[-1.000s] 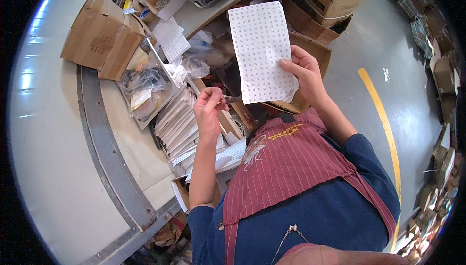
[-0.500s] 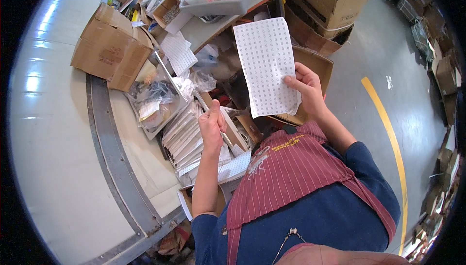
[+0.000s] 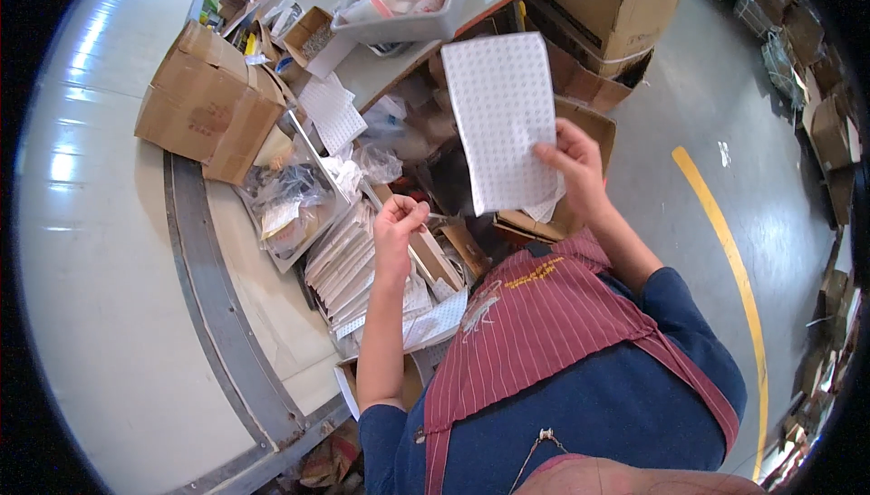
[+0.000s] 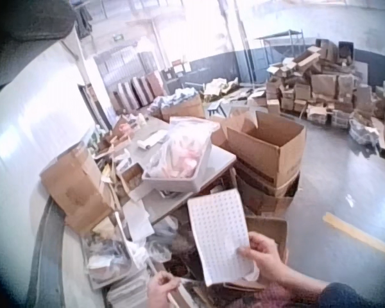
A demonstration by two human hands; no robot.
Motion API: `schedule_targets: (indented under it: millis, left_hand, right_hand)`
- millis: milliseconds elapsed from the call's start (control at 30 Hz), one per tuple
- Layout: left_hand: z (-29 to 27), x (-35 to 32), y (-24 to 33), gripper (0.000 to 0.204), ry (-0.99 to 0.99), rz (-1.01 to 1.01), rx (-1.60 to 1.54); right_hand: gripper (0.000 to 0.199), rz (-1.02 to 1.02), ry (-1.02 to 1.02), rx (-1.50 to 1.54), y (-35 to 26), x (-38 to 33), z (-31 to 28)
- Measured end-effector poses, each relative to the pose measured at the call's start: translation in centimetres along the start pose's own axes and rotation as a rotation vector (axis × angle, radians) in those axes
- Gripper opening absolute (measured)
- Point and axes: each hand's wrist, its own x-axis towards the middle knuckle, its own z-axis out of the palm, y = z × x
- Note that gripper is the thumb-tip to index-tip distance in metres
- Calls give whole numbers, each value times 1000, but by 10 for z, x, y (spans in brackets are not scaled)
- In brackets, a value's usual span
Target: The person picks up and sorts through stacks of paper labels from a cluttered workspace, grouping specific sheets together and securing them with a rubber band.
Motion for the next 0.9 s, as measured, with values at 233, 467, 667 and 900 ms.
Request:
schedule_targets:
  millis: [233,467,667,900]
  left_hand:
    - [-13,1,0,6,41,57,40]
    - [-9,-2,-5,16,63,45,150]
    - [-13,2,-15,36,59,-15,194]
    - [-14,3,-10,52,134,20,168]
  right_hand:
    - [29,-145,303,-14,-18,31,-61]
    - [30,-11,447,-107,56,24,-135]
    - [30,202,491,-214,126,-1,-174]
    - [31,287,503,-264,152,-10,-182]
